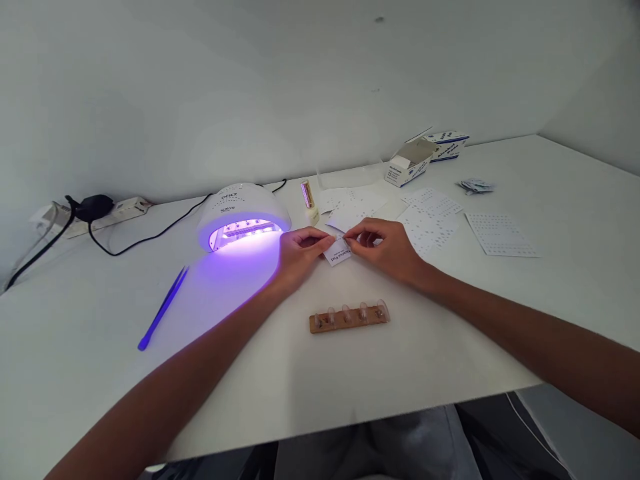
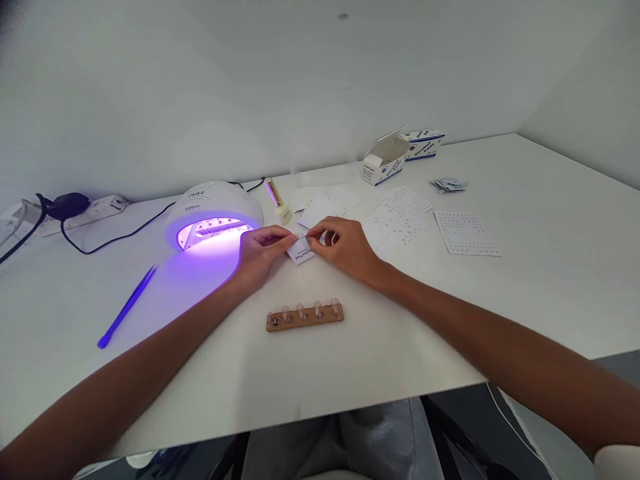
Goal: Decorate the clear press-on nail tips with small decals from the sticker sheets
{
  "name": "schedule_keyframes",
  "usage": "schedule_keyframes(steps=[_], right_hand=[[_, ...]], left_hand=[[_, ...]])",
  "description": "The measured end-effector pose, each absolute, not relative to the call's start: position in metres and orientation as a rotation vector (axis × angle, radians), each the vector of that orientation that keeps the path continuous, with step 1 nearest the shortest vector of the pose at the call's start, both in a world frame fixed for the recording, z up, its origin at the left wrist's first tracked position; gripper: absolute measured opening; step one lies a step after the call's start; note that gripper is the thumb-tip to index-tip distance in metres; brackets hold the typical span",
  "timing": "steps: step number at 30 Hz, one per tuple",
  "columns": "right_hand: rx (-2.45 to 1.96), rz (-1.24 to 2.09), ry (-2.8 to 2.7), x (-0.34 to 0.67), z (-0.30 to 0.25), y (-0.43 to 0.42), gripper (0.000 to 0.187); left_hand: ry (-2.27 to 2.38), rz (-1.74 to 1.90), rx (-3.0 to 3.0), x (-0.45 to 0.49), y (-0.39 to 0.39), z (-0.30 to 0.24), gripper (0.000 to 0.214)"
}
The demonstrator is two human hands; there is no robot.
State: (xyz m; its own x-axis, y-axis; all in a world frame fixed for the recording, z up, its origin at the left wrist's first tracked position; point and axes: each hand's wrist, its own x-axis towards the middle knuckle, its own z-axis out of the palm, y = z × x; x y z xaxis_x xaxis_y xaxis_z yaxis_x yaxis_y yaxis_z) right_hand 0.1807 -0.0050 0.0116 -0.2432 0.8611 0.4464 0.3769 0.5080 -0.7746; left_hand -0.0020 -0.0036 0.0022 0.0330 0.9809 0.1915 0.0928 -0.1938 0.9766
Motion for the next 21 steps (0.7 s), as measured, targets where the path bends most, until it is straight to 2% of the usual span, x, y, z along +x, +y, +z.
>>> schedule_keyframes(steps=[11, 21], right_hand=[[-1.133, 0.67, -1.718, 0.184, 0.013, -0.001, 0.006], [-1.168, 0.643, -1.515, 0.197, 0.018, 0.012, 0.012]], left_hand=[[1.159, 1.29, 1.402, -0.003, -0.002, 0.0, 0.016], [1.111, 1.388, 1.32, -0.004, 0.0, -0.003, 0.014]])
